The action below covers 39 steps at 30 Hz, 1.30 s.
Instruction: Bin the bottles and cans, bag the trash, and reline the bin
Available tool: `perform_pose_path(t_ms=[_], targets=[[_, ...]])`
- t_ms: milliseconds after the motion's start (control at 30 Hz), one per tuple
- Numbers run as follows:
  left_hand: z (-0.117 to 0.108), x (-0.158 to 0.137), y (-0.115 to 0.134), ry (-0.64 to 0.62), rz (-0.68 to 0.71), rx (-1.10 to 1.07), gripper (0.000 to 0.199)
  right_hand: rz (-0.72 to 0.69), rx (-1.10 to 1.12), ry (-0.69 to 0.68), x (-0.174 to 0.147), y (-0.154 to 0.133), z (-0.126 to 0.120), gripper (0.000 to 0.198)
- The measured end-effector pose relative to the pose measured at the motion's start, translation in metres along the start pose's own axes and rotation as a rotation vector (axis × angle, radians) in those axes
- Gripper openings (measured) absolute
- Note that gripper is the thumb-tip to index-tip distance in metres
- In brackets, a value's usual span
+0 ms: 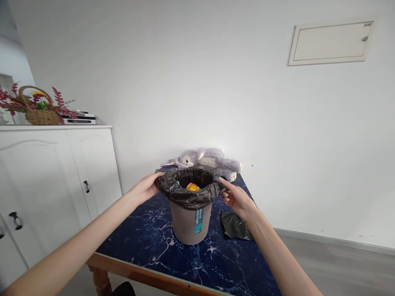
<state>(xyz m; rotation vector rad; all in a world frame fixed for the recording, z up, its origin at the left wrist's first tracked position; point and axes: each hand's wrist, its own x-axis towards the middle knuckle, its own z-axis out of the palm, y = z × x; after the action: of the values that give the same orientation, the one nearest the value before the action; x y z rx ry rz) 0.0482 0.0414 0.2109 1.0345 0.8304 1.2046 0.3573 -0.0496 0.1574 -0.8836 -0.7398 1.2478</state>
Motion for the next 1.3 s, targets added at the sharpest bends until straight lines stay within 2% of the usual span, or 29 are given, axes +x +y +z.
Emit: perform_pose_path(t_ms=[133, 233, 367, 500, 600, 700, 867, 1000, 1067, 1167, 1300], targets=[[0.013, -0.015, 0.02, 0.014, 0.158, 0.033, 0.019, -0.103, -0.127, 0.035, 0.006, -0.022, 0.012, 0.03], [0.02, -0.022, 0.033, 0.077, 0.357, 0.1, 0.019, -0.22, -0.204, 0.086, 0.007, -0.039, 0.022, 0.025], [0.028, -0.025, 0.045, 0.165, 0.664, 0.198, 0.023, -0.359, -0.308, 0.148, 0.007, -0.058, 0.036, 0.031], [0.033, -0.029, 0.056, 0.209, 0.834, 0.194, 0.025, -0.452, -0.342, 0.171, 0.001, -0.074, 0.044, 0.036], [0.031, -0.04, 0.064, 0.204, 0.843, 0.15, 0.024, -0.486, -0.31, 0.174, -0.01, -0.082, 0.042, 0.039], [0.024, -0.059, 0.064, 0.236, 0.849, 0.115, 0.023, -0.533, -0.29, 0.201, -0.031, -0.077, 0.035, 0.042], [0.005, -0.108, 0.037, 0.282, 0.731, 0.081, 0.031, -0.548, -0.251, 0.345, -0.078, -0.034, 0.011, 0.049], [-0.018, -0.138, 0.011, 0.375, 0.585, 0.118, 0.046, -0.412, -0.207, 0.398, -0.1, 0.002, -0.009, 0.066], [-0.029, -0.144, 0.005, 0.399, 0.519, 0.18, 0.049, -0.37, -0.309, 0.413, -0.1, 0.009, -0.016, 0.069], [-0.041, -0.141, 0.007, 0.387, 0.461, 0.309, 0.055, -0.443, -0.533, 0.417, -0.09, 0.0, -0.02, 0.068], [-0.044, -0.124, 0.02, 0.367, 0.39, 0.482, 0.067, -0.451, -0.739, 0.24, -0.065, -0.025, -0.012, 0.079]])
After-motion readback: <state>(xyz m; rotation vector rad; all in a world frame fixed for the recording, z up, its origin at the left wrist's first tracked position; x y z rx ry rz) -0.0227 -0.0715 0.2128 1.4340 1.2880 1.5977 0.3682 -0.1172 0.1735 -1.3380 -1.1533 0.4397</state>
